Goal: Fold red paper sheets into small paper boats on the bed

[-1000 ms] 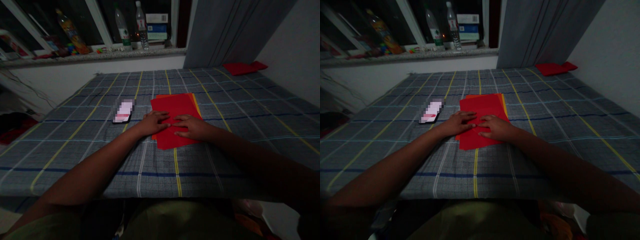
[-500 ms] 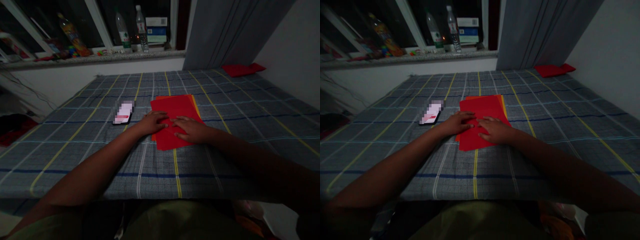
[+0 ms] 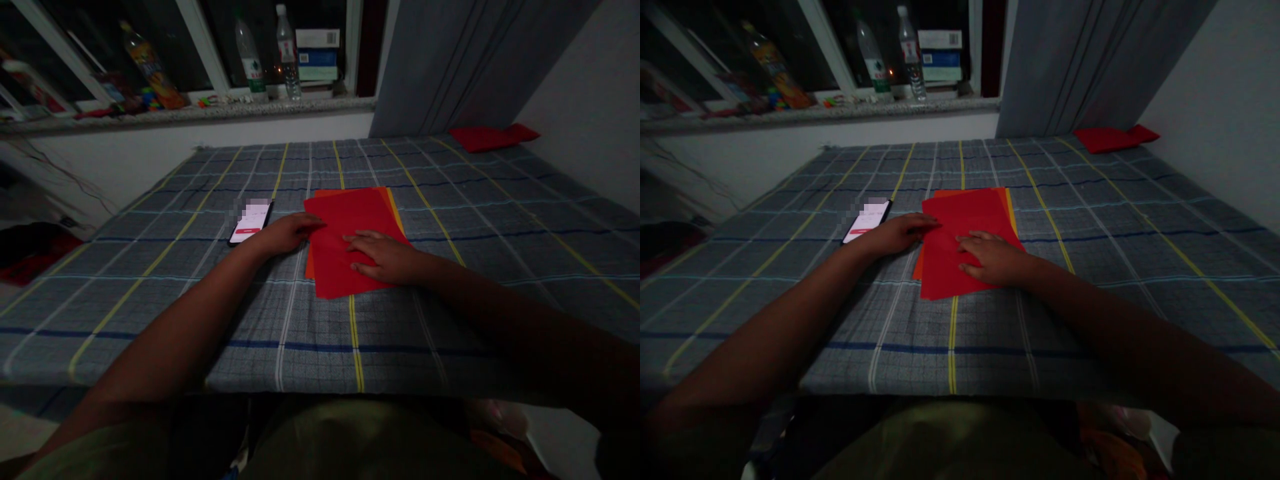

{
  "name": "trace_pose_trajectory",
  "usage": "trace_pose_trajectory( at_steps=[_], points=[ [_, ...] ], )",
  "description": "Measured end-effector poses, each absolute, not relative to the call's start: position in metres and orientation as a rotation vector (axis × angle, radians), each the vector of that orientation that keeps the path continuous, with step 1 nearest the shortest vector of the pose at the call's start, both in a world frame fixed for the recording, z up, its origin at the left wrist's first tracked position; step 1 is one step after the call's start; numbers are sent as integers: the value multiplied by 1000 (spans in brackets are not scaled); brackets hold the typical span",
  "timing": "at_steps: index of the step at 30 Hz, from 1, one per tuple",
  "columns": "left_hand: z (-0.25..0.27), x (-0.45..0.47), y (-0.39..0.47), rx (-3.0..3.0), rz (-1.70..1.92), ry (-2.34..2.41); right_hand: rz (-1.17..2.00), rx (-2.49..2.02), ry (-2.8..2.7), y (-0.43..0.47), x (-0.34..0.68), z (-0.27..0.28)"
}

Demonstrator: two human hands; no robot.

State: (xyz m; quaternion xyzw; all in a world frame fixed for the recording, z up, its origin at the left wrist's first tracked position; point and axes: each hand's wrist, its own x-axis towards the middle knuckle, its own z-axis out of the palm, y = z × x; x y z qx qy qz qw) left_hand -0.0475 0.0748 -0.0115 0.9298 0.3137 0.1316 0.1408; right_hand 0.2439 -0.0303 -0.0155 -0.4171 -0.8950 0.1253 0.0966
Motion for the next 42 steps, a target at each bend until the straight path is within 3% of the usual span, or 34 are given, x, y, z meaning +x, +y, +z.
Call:
trace_pose_trajectory(
  at_steps=[11, 17, 26, 34, 42],
  points=[
    [4, -19, 42, 2768, 590, 1068, 282, -1220, -2660, -31, 244, -19],
    [5, 10, 10, 2857, 340, 783, 277, -1209, -2575, -31, 245, -28],
    [-2, 9, 6, 2934, 267, 868, 238, -1237, -2316, -28, 250, -15],
    [2, 6, 5, 2915, 266, 885, 59, -1502, -2219, -29, 256, -1],
    [5, 7, 4, 2922, 253, 896, -64, -1811, -2518, -46, 249, 21]
  ],
)
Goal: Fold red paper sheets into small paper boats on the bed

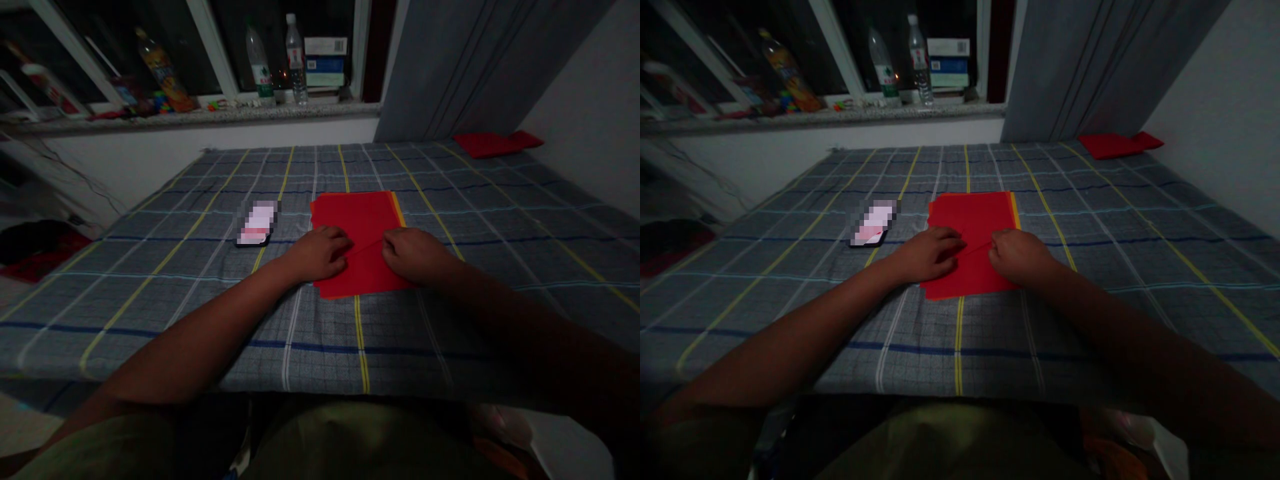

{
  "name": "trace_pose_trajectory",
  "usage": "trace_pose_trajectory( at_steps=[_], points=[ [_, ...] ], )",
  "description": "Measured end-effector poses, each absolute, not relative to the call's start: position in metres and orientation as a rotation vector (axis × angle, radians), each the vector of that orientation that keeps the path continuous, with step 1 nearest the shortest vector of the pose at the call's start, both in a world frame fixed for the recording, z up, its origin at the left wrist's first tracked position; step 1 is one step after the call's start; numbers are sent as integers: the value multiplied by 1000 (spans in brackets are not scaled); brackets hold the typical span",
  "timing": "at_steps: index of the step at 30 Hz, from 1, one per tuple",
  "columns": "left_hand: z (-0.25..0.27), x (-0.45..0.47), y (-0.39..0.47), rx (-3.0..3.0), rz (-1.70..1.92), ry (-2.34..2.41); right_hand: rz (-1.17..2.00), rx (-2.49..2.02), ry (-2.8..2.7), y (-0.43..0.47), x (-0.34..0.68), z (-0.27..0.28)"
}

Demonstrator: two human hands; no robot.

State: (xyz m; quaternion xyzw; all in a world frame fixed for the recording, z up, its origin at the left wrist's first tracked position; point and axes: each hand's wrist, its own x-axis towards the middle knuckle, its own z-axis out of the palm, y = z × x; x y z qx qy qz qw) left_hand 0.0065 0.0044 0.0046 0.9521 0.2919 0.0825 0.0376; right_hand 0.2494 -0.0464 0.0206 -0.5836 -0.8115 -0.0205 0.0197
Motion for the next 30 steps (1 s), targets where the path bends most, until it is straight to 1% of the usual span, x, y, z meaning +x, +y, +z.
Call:
trace_pose_trajectory(
  at_steps=[6, 14, 19, 26, 30],
  points=[
    [4, 5, 7, 2978, 219, 902, -134, -1699, -2650, -51, 252, 15],
    [3, 0, 11, 2971, 243, 875, -99, -1641, -2594, -47, 262, 6],
    [0, -3, 16, 2941, 261, 850, -49, -1746, -2548, -49, 257, 17],
    [-2, -9, 23, 2873, 292, 749, -269, -1668, -2459, -53, 257, 27],
    [-3, -11, 26, 2853, 320, 690, -263, -1479, -2600, -52, 258, 27]
  ],
)
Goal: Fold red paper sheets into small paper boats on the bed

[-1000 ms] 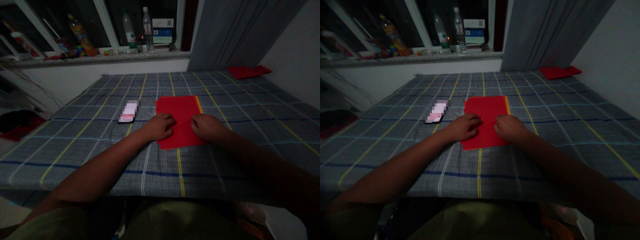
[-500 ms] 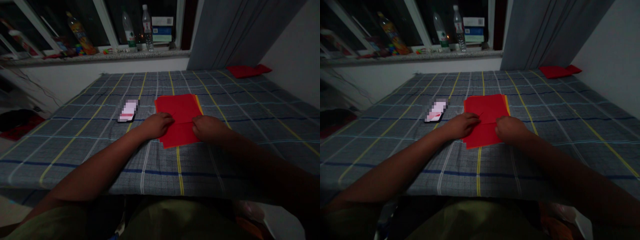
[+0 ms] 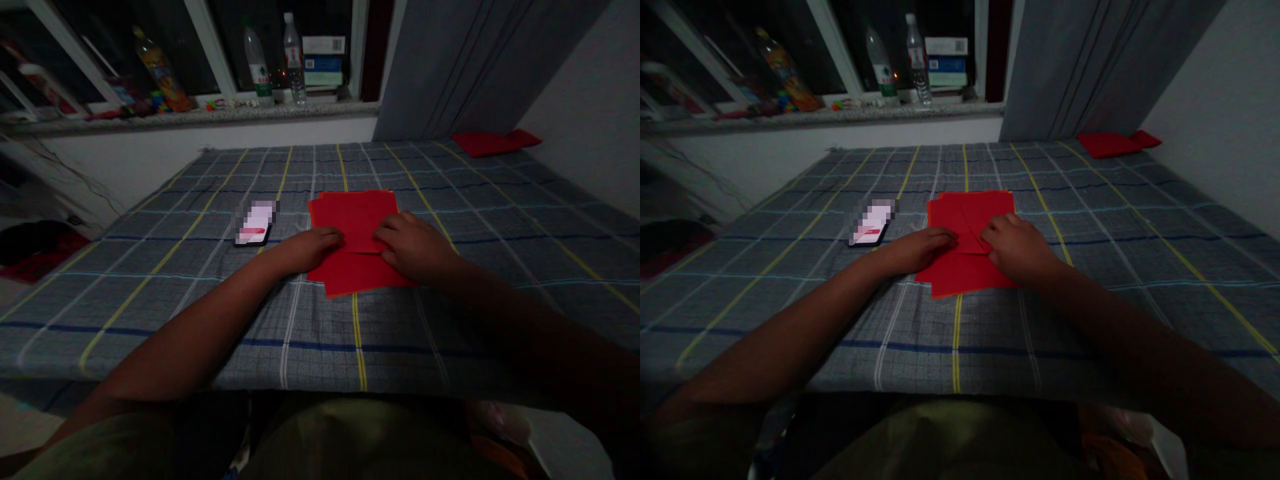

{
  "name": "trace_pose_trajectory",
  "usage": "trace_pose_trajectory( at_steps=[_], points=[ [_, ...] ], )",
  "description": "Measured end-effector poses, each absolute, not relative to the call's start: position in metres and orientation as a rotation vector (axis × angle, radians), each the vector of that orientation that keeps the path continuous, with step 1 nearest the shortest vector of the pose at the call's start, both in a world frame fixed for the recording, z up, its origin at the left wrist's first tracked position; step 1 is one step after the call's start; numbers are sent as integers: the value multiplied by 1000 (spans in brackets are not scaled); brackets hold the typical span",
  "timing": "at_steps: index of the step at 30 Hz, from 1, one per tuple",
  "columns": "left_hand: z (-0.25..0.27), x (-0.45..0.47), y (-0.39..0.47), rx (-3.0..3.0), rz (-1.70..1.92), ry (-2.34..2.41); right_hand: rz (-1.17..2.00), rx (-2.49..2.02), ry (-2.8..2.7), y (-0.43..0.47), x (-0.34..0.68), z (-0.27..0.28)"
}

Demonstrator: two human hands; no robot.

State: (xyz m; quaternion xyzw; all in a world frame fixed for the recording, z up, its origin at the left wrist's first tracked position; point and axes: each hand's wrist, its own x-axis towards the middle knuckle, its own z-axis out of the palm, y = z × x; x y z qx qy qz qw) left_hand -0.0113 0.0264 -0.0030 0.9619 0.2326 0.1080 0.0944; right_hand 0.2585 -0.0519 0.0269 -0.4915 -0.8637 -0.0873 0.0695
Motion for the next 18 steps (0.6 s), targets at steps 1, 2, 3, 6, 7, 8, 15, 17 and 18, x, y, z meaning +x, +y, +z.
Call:
trace_pose_trajectory(
  at_steps=[1, 2, 3, 6, 7, 8, 15, 17, 18],
  points=[
    [-4, -11, 28, 2864, 333, 682, -248, -1443, -2633, -52, 258, 27],
    [-4, -11, 29, 2882, 346, 685, -234, -1416, -2654, -52, 257, 27],
    [-5, -11, 30, 2903, 357, 699, -222, -1395, -2666, -53, 255, 27],
    [-5, -9, 31, 2944, 345, 769, -186, -1300, -2689, -55, 248, 23],
    [-5, -8, 30, 2945, 330, 788, -159, -1242, -2703, -56, 246, 21],
    [-4, -8, 29, 2942, 315, 803, -113, -1163, -2723, -58, 243, 18],
    [4, -3, 13, 2915, 278, 839, 382, -751, -2624, -59, 244, 7],
    [4, -2, 13, 2911, 257, 818, 320, -896, -2502, -52, 251, 8],
    [3, -2, 13, 2906, 249, 798, 257, -974, -2457, -48, 255, 8]
  ],
)
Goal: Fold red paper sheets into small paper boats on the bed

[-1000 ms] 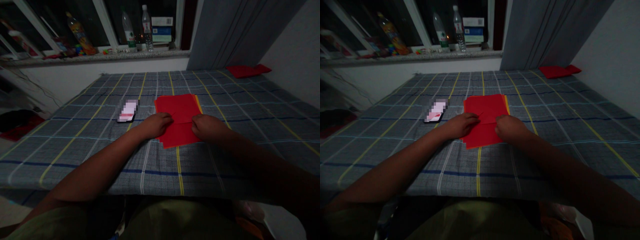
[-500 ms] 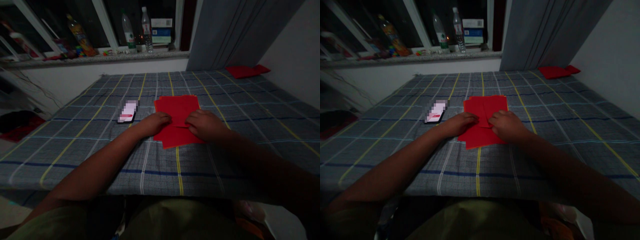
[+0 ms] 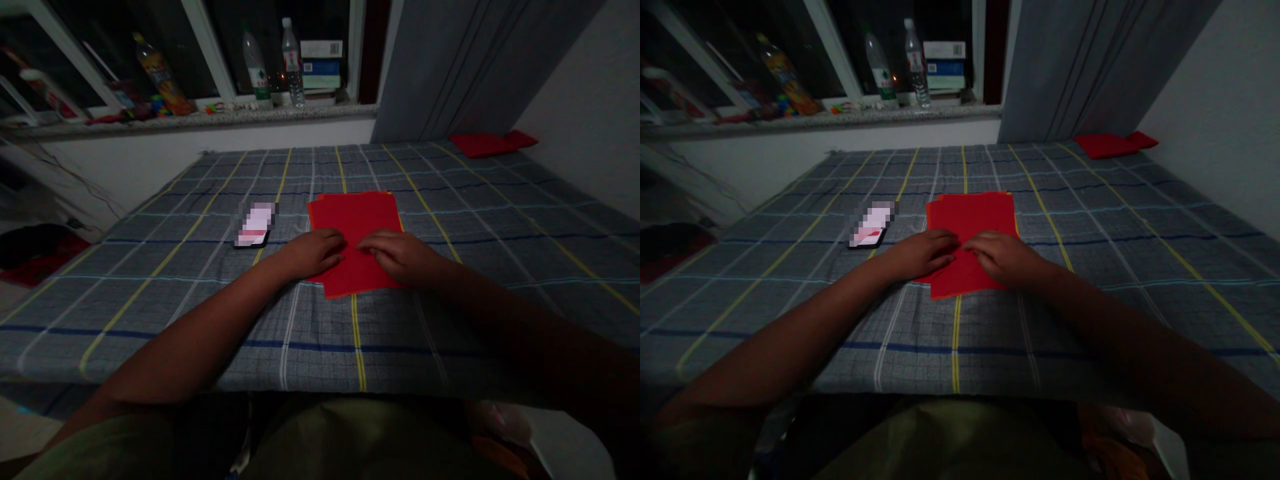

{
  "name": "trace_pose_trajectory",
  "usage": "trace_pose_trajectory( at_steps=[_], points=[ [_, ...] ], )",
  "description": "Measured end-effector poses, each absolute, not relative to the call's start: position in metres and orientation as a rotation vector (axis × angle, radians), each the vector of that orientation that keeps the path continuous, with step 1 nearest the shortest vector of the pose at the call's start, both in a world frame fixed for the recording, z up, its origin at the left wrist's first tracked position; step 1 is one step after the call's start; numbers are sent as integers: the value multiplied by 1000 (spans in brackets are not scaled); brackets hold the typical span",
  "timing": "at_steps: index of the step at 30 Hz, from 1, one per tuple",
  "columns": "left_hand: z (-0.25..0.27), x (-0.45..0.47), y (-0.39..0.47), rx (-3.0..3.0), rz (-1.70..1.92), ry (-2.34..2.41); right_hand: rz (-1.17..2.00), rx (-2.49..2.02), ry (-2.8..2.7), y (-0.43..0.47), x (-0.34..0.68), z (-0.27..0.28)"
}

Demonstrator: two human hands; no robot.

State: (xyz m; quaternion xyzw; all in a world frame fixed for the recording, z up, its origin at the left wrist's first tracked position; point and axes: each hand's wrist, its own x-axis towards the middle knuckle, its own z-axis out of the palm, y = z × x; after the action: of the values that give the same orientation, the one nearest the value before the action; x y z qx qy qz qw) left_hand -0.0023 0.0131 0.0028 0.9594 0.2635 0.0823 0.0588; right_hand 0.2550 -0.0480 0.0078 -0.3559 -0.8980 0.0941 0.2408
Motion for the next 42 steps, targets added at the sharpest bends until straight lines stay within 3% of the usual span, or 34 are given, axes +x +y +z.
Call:
trace_pose_trajectory(
  at_steps=[4, 12, 31, 38, 42],
  points=[
    [-5, -3, 18, 2882, 233, 685, 130, -1132, -2498, -33, 269, 5],
    [-6, -2, 22, 2906, 346, 493, 310, -1043, -2746, -31, 272, 4],
    [13, -7, 14, 2833, 271, 438, 268, -987, -2759, -33, 272, 9],
    [19, -7, 10, 2785, 261, 632, -155, -1309, -2693, -43, 260, 15],
    [20, -5, 9, 2688, 268, 810, -408, -1208, -2556, -50, 252, 17]
  ],
)
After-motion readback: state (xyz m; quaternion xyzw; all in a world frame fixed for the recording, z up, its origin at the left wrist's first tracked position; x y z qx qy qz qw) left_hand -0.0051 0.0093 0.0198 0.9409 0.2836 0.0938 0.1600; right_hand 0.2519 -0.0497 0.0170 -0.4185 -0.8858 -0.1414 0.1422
